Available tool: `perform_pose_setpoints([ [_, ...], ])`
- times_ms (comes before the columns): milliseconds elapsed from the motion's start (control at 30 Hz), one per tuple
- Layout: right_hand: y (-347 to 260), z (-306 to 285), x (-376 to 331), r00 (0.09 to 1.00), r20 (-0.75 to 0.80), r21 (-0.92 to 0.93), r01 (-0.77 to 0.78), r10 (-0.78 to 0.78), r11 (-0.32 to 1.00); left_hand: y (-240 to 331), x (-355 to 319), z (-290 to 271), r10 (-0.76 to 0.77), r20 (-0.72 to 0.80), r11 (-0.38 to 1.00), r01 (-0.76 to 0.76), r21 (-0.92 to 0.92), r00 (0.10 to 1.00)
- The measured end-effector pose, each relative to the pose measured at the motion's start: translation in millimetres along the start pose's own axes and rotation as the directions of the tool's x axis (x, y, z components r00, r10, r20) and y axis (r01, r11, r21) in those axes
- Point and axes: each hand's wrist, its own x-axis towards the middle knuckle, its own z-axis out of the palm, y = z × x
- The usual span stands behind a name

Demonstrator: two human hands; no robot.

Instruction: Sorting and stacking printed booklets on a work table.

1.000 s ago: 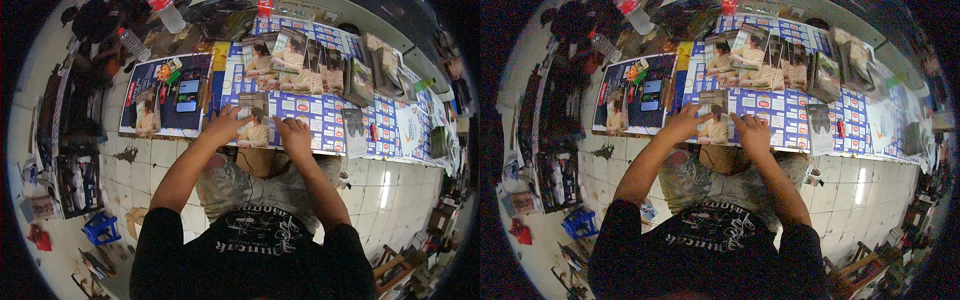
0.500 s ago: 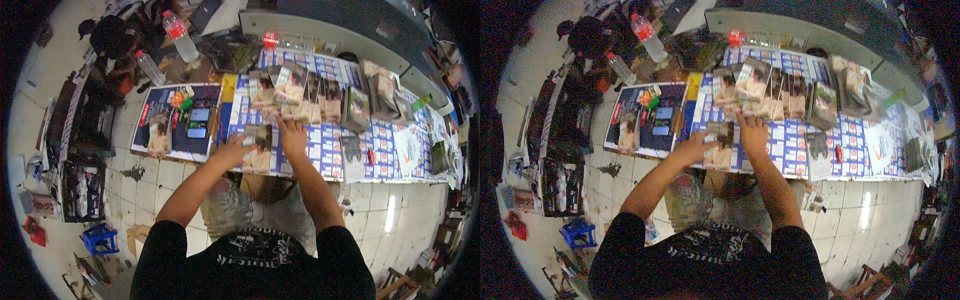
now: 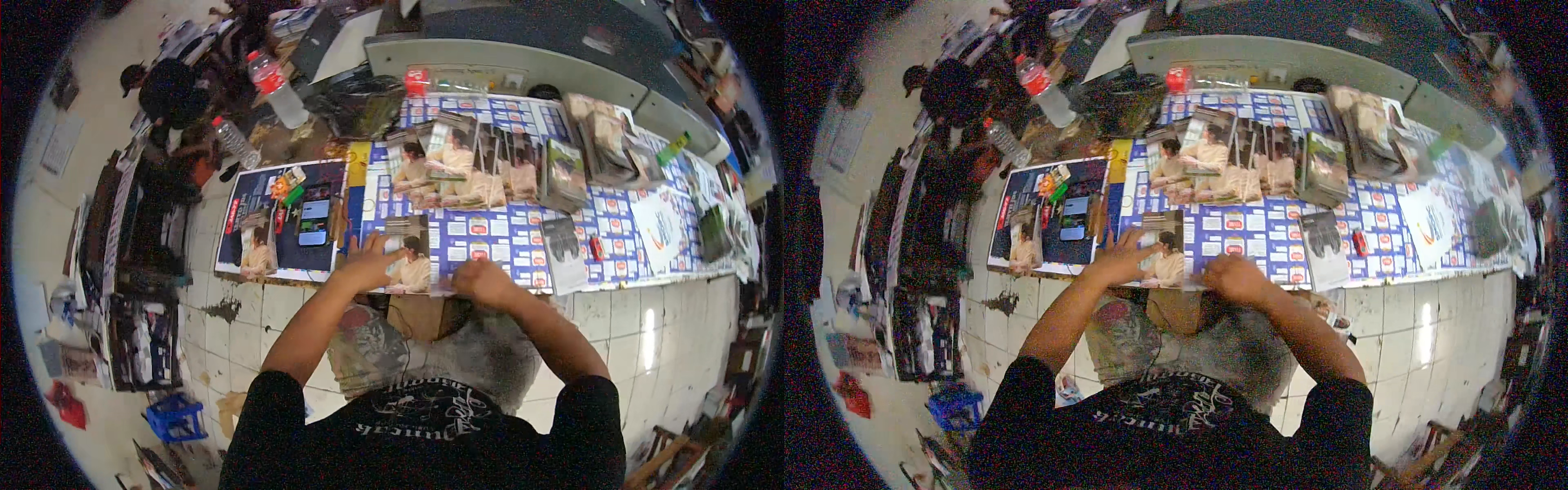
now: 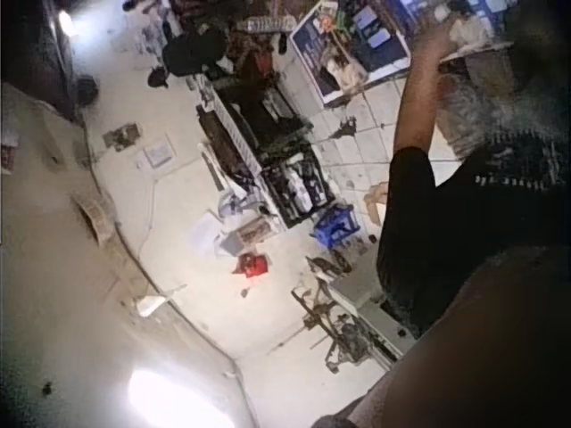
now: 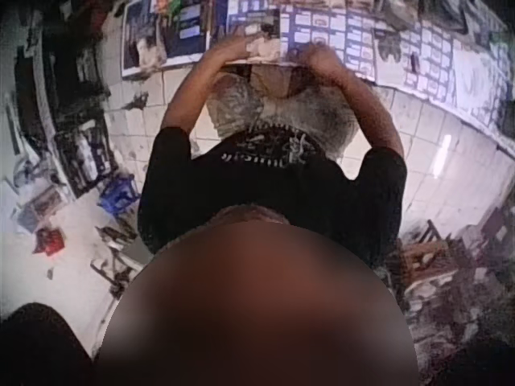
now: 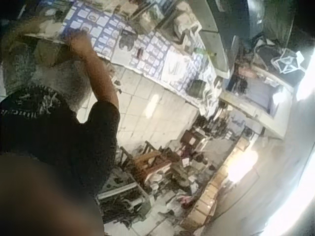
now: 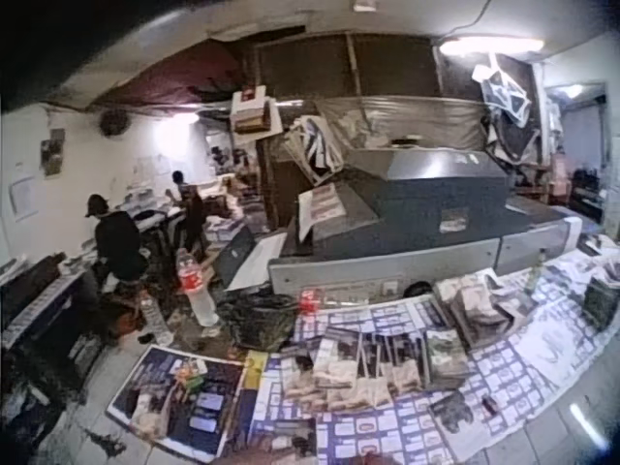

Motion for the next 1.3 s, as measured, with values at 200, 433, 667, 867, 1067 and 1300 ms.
perform_pose_setpoints([
  [200, 31, 0, -45, 0.795, -0.477, -0.04, -0.446, 0.375, 0.894, 60, -19, 48, 0.152, -0.15, 0.985, -0.163, -0.064, 0.977],
  [433, 27, 9, -135, 0.238, -0.617, 0.393, -0.733, 0.75, 0.555, 57, -12, -11, 0.004, -0.804, 0.903, -0.347, -0.252, 0.594],
  [667, 56, 1, -179, 0.028, -0.444, 0.173, -0.978, 0.895, 0.117, 44, 124, -67, 0.125, -0.696, 0.979, -0.202, -0.029, 0.707],
  [867, 54, -9, -187, -0.125, -0.321, 0.334, -0.942, 0.939, -0.011, 58, 106, -38, 0.216, -0.654, 0.969, -0.242, 0.052, 0.725],
  [1067, 59, -37, -193, -0.219, -0.071, 0.33, -0.926, 0.973, -0.184, 62, 57, -11, 0.198, -0.714, 0.968, -0.25, 0.033, 0.672],
  [1300, -34, -139, -116, 0.612, -0.219, 0.238, -0.722, 0.76, 0.65, 114, -10, -14, 0.177, -0.738, 0.949, -0.312, -0.048, 0.652],
])
